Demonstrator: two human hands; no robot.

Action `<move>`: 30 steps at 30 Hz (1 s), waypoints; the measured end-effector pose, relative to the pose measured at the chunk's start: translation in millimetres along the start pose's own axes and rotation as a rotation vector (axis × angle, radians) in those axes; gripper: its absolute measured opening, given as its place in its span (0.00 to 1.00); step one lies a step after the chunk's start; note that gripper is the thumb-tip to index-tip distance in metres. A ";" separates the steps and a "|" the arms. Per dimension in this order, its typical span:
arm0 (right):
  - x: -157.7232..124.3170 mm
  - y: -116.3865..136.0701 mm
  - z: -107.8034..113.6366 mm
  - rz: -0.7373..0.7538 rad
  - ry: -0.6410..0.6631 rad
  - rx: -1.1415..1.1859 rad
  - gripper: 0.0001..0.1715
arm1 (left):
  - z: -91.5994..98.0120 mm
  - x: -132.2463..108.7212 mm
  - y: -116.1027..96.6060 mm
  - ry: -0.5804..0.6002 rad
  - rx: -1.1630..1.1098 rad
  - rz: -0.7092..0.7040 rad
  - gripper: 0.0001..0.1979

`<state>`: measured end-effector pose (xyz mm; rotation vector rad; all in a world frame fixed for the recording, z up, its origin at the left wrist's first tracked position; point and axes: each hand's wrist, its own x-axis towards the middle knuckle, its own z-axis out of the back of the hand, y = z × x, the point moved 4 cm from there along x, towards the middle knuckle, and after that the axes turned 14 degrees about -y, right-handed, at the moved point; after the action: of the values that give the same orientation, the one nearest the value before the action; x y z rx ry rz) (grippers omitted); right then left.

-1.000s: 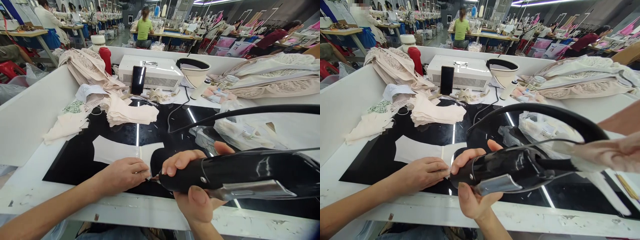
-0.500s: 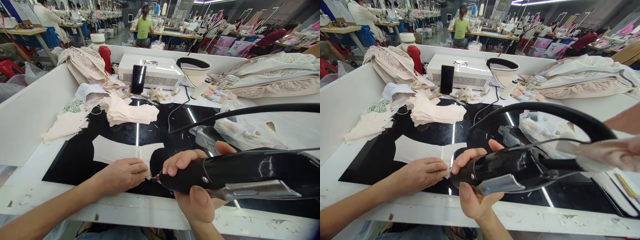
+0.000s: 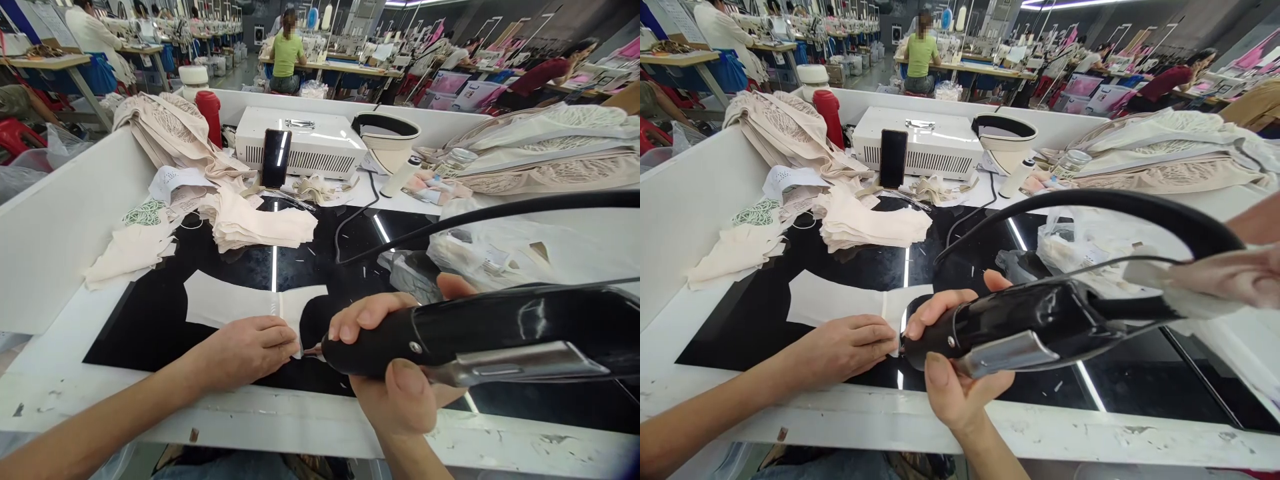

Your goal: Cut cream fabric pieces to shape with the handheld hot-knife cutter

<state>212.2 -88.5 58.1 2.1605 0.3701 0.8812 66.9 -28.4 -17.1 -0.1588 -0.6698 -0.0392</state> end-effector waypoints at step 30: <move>-7.6 -4.0 -2.9 -0.027 -0.023 -0.008 0.30 | -1.3 0.8 -0.7 0.000 -0.012 0.005 0.08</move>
<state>204.8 -88.2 52.9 2.1524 0.3822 0.8405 68.2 -29.3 -17.6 -0.1725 -0.6694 -0.0385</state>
